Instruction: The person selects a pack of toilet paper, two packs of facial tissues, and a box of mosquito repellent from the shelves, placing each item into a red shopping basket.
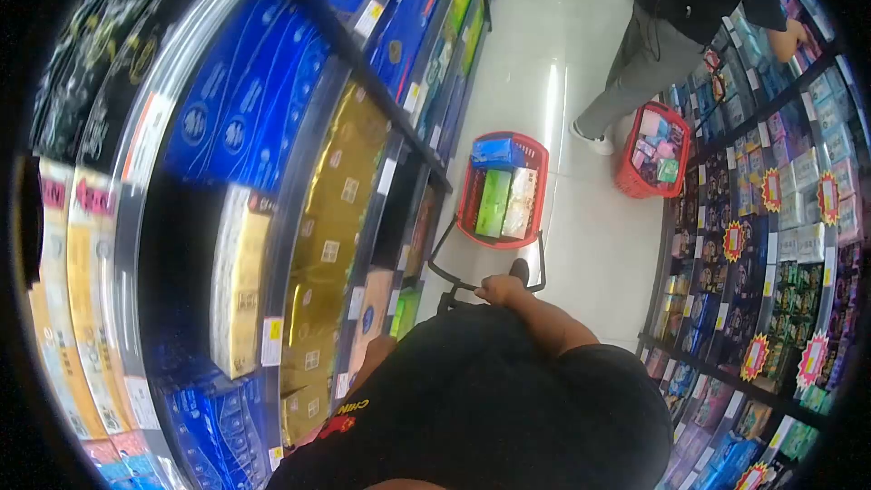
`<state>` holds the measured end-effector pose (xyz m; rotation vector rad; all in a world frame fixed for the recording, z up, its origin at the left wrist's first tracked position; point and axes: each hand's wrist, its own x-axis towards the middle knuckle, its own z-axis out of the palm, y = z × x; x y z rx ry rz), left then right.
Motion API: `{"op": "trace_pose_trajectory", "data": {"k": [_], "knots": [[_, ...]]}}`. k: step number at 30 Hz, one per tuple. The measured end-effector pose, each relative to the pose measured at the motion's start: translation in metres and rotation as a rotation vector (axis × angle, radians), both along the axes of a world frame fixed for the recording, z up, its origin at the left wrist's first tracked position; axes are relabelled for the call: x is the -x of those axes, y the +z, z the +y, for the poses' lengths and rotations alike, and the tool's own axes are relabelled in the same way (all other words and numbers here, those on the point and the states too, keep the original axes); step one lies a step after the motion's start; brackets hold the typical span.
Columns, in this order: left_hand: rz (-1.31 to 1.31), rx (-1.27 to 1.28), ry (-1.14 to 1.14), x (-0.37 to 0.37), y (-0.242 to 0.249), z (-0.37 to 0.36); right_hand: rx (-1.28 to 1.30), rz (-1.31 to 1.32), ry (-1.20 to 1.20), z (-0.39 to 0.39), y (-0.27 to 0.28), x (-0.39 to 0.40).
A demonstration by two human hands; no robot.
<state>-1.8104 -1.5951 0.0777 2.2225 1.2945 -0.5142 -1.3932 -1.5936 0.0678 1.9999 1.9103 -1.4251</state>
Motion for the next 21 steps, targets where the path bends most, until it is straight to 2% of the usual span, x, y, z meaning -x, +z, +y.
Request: {"op": "trace_pose_trajectory", "data": {"k": [3, 4, 7, 8, 11, 14, 16, 17, 18, 19, 21], "knots": [[-0.5, 0.11, 0.541, -0.07, 0.002, 0.027, -0.041, -0.033, 0.028, 0.018, -0.002, -0.032], [-0.447, 0.205, 0.68, -0.107, 0.042, 0.038, -0.038, -0.048, 0.045, 0.027, -0.001, -0.044], [-0.418, 0.109, 0.58, -0.153, 0.05, 0.061, -0.05, -0.072, 0.044, 0.052, 0.0, -0.07], [-0.436, 0.125, 0.63, -0.163, 0.056, 0.064, -0.054, -0.076, 0.035, 0.059, 0.0, -0.077], [-0.472, 0.067, 0.569, -0.163, 0.029, 0.079, -0.061, -0.083, 0.039, 0.082, 0.0, -0.097], [-0.368, 0.336, 0.787, -0.161, 0.023, 0.098, -0.012, -0.055, 0.003, 0.108, -0.003, -0.113], [-0.43, 0.286, 0.653, -0.135, -0.023, 0.1, -0.006, -0.065, 0.0, 0.124, -0.005, -0.122], [-0.402, 0.275, 0.6, -0.13, -0.033, 0.107, -0.004, -0.075, 0.002, 0.132, -0.004, -0.129], [-0.374, 0.264, 0.547, -0.138, -0.022, 0.118, 0.021, -0.076, 0.016, 0.139, -0.004, -0.135], [-0.336, 0.321, 0.766, -0.148, -0.009, 0.125, 0.045, -0.078, 0.031, 0.148, -0.002, -0.142], [-0.451, 0.267, 0.795, -0.155, -0.021, 0.139, 0.068, -0.101, 0.045, 0.171, 0.004, -0.156]]}}
